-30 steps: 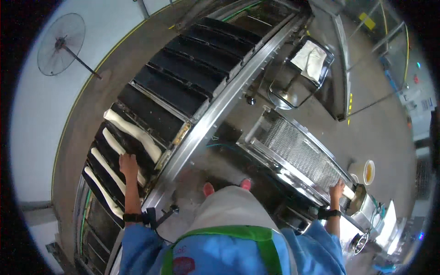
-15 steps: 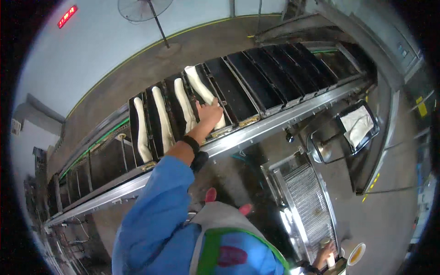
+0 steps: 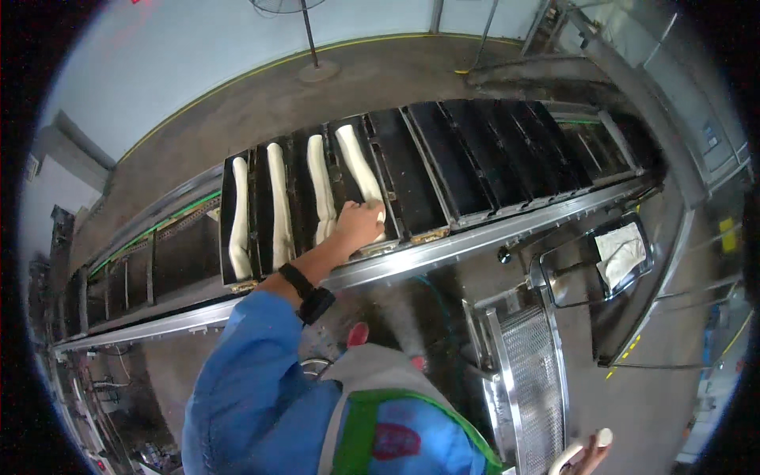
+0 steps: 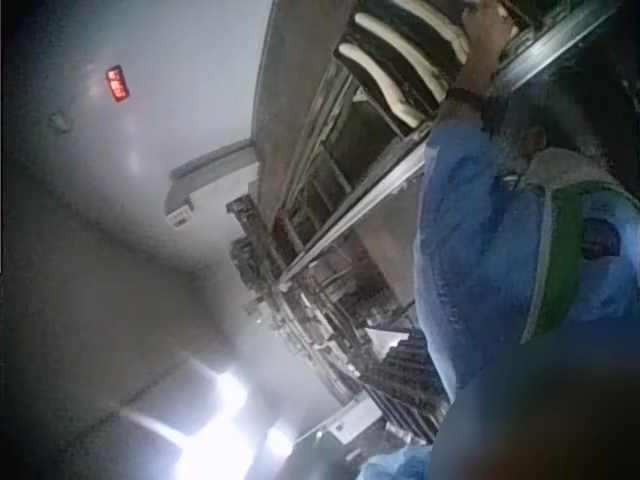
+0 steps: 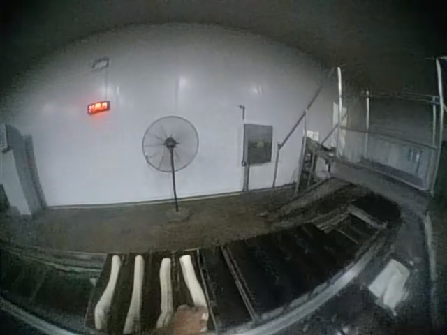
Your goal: Placing long rolls of dough into a conveyor system and proofing trays on a production line.
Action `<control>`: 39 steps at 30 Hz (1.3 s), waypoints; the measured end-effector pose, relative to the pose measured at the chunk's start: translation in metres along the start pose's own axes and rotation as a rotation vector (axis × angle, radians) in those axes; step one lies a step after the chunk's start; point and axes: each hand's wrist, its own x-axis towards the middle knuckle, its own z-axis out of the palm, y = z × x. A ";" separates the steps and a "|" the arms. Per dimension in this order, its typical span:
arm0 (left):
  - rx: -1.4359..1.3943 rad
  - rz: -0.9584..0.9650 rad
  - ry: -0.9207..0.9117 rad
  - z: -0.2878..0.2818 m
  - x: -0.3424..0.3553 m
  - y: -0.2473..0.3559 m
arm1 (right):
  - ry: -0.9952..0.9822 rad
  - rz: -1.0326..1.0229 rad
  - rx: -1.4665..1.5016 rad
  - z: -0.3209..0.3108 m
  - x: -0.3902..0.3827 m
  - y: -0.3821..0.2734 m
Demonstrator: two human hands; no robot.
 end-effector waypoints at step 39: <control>0.280 0.134 0.276 0.084 0.116 -0.050 | -0.593 -0.417 -0.655 0.287 0.085 0.021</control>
